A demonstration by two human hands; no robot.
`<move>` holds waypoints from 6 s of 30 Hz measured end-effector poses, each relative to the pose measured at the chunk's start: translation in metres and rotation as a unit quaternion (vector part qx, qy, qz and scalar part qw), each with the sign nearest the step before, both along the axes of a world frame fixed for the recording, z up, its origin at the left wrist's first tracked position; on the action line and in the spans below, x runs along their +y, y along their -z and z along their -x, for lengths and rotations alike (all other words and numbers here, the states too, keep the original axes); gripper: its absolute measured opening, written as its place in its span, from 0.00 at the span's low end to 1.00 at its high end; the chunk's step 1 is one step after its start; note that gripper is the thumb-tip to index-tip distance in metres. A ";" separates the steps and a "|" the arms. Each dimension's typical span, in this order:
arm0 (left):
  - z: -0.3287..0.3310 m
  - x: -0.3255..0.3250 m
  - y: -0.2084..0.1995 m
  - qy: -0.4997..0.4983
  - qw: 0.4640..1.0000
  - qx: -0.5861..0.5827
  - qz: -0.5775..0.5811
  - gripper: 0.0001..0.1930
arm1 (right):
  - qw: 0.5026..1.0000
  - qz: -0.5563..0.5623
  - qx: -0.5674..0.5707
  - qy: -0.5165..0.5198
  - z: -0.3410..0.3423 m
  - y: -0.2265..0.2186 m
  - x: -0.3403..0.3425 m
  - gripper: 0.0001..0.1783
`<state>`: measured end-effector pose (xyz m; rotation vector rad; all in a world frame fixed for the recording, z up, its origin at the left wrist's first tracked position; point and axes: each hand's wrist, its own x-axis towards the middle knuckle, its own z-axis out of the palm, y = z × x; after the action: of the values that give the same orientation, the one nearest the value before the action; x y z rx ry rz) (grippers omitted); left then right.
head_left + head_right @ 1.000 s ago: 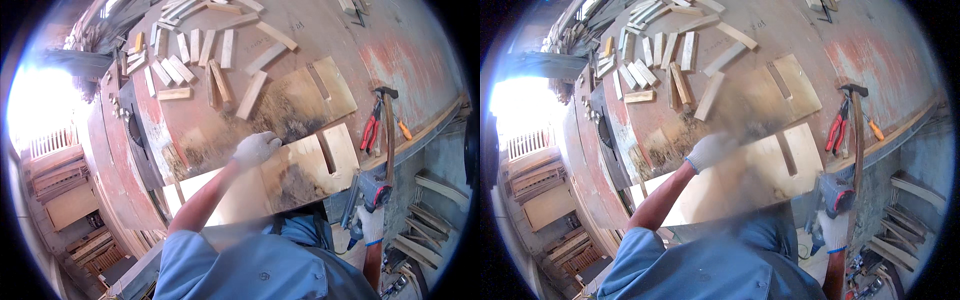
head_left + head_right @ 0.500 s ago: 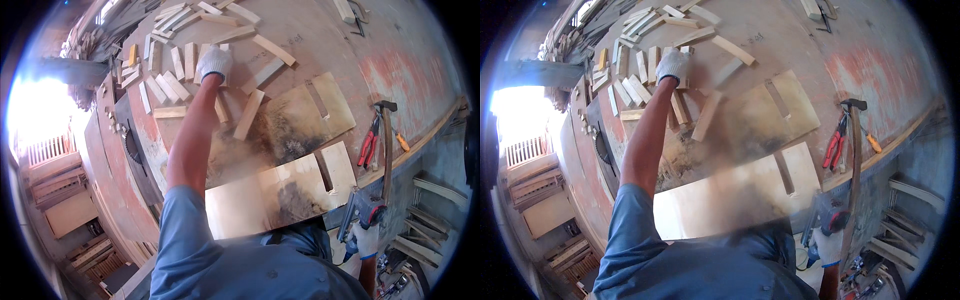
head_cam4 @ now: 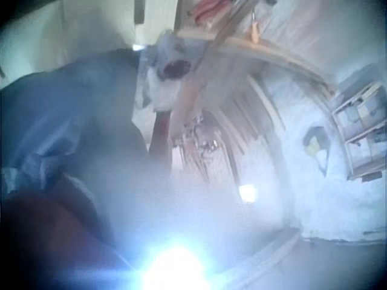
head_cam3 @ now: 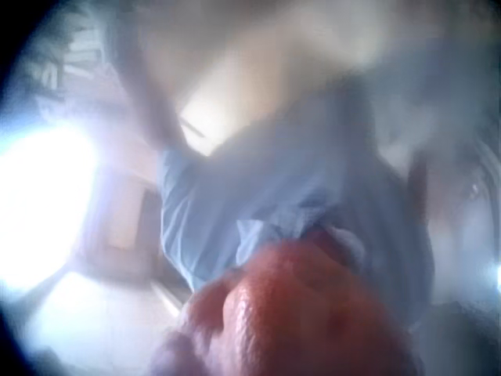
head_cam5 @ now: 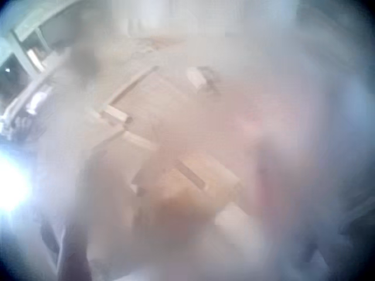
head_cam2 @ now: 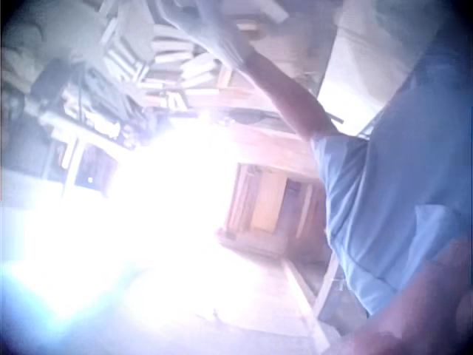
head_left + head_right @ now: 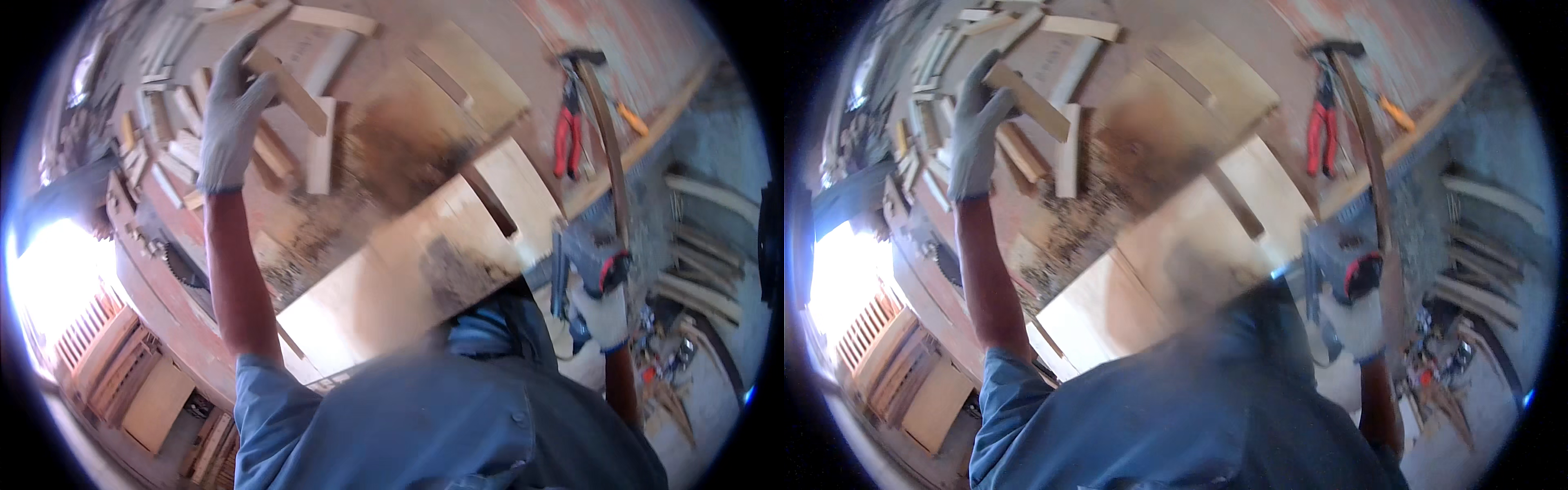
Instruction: The person assembles a wooden structure by attaching small wooden pieces to a larger board using a nail gun. They repeatedly pick up pieces, align them, and fasten them in place.
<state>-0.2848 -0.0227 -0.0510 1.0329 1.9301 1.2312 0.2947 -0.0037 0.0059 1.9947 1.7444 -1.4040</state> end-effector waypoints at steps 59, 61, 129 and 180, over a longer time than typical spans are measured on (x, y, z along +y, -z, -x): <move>-0.249 -0.132 0.052 -0.068 0.749 -0.659 0.017 0.24 | 0.982 -0.109 0.134 -0.082 -0.103 0.102 -0.082 0.25; -0.257 -0.127 0.048 -0.057 0.679 -0.731 -0.040 0.23 | 0.978 -0.125 0.141 -0.090 -0.100 0.096 -0.079 0.24; -0.286 -0.081 -0.054 0.181 0.954 -0.178 0.158 0.31 | 0.981 -0.077 0.142 -0.107 -0.093 0.062 -0.091 0.13; -0.244 -0.053 0.049 0.228 0.870 -0.379 0.220 0.30 | 0.980 -0.017 0.102 -0.171 -0.034 -0.036 -0.071 0.22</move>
<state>-0.0407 -0.0761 -0.1004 0.5743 1.1666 0.7068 0.3284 -0.0744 0.0417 1.5096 2.0852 -1.5061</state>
